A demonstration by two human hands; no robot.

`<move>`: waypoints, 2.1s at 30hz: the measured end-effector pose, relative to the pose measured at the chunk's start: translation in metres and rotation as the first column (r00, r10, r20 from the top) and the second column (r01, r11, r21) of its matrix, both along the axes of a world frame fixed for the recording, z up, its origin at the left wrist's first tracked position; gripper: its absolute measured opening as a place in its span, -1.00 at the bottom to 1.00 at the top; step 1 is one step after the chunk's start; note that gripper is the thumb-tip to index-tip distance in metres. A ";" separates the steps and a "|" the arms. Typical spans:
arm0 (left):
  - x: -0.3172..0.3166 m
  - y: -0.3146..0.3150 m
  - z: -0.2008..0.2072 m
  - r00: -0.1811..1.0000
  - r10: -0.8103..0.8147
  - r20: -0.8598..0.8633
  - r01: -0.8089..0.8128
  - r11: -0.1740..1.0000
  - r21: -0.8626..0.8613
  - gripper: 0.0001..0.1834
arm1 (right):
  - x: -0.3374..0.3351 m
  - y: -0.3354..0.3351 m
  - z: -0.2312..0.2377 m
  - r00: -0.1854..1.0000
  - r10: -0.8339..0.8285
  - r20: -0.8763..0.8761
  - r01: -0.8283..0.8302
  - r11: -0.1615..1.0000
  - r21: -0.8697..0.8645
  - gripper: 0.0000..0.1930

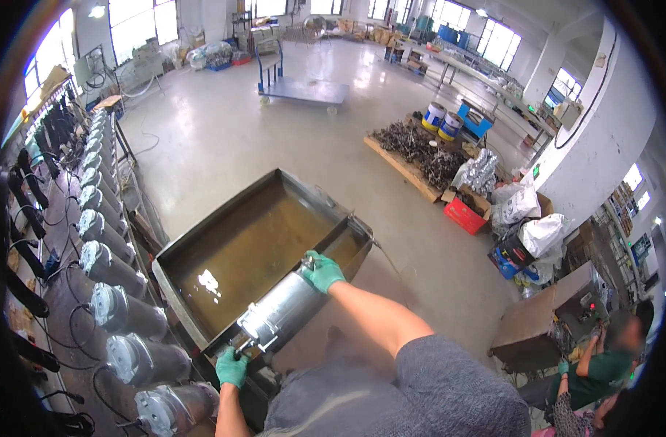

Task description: The person tests industrial pump units for leaks by submerging them in a water tank, rotating them to check for air bubbles, and then placing them back onto a staging area.

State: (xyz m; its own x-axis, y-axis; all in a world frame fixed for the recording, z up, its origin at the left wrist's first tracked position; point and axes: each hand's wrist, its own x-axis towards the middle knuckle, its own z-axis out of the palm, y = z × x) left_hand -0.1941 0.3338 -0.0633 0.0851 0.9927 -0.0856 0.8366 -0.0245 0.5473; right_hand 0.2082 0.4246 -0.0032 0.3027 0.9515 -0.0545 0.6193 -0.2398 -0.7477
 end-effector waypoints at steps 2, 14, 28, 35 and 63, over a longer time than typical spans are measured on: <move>0.014 -0.007 -0.003 0.992 0.072 -0.106 -0.068 0.997 0.044 -0.82 | 0.010 -0.003 -0.017 0.999 -0.045 -0.023 0.045 0.999 0.023 -0.43; 0.034 -0.014 -0.011 0.932 0.173 0.318 -0.153 0.984 -0.085 -0.39 | 0.047 -0.006 -0.025 0.966 0.216 0.139 -0.238 0.958 0.163 -0.27; 0.064 -0.085 0.061 0.780 0.522 0.345 -0.612 0.752 0.245 -0.46 | 0.259 0.021 -0.050 0.844 -0.342 -0.414 0.046 0.815 -0.578 -0.45; 0.136 -0.066 0.129 0.767 0.455 0.452 -0.571 0.805 0.159 -0.49 | 0.150 -0.022 0.013 0.540 -0.068 -0.839 -0.186 0.962 -0.198 -0.85; 0.012 -0.018 0.028 -0.009 0.857 0.514 -0.493 0.444 -0.748 -0.72 | 0.071 0.007 -0.003 0.823 0.477 -0.308 -0.467 0.877 0.109 -0.13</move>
